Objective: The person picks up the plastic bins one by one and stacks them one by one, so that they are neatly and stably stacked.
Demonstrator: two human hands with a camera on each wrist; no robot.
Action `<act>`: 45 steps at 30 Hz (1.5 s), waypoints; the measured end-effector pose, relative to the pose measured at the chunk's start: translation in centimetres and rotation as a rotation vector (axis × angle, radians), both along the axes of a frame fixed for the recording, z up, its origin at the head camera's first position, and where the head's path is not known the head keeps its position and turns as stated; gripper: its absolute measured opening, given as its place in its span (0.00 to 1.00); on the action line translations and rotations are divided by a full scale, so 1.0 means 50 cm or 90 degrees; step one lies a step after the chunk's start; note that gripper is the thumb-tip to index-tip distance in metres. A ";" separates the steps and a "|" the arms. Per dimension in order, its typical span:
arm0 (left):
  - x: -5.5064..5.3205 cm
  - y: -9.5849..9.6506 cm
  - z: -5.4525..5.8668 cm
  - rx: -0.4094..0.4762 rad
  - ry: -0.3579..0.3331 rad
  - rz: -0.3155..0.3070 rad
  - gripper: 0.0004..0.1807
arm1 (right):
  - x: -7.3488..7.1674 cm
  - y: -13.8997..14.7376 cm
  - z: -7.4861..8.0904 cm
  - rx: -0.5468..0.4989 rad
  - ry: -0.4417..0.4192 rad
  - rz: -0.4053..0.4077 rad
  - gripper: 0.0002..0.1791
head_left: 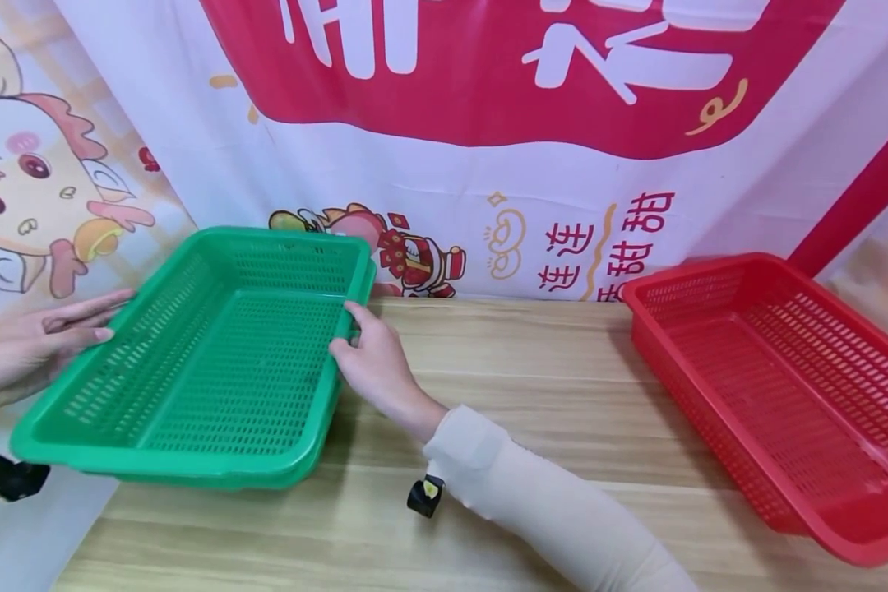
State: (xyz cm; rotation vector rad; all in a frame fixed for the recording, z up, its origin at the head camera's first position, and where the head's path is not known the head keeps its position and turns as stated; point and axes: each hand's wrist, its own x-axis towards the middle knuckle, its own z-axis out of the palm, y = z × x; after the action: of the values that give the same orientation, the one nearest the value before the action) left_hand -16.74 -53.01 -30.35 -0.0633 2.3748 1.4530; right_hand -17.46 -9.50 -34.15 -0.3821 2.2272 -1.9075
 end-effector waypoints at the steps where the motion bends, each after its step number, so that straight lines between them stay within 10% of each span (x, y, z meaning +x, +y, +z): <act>1: -0.001 0.002 -0.003 0.001 -0.007 0.003 0.38 | -0.001 0.001 -0.001 0.007 0.002 0.000 0.33; 11: -0.006 0.010 -0.054 -0.085 0.063 -0.058 0.36 | -0.005 0.011 -0.014 0.070 0.016 0.003 0.34; 15: -0.009 0.018 -0.063 -0.132 0.029 -0.041 0.38 | -0.006 0.011 -0.017 0.086 0.033 0.001 0.33; 30: -0.010 0.044 -0.048 -0.315 0.043 -0.041 0.45 | -0.005 0.009 -0.021 0.134 0.049 0.008 0.34; 45: -0.002 0.055 -0.049 -0.341 0.063 -0.049 0.42 | -0.012 0.010 -0.037 0.130 0.017 0.010 0.31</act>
State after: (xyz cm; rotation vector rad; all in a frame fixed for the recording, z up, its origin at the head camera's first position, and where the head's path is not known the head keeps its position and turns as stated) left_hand -16.84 -50.27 -32.81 -0.0340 2.7476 0.7691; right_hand -18.07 -9.01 -36.00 -0.3934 2.3993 -1.6562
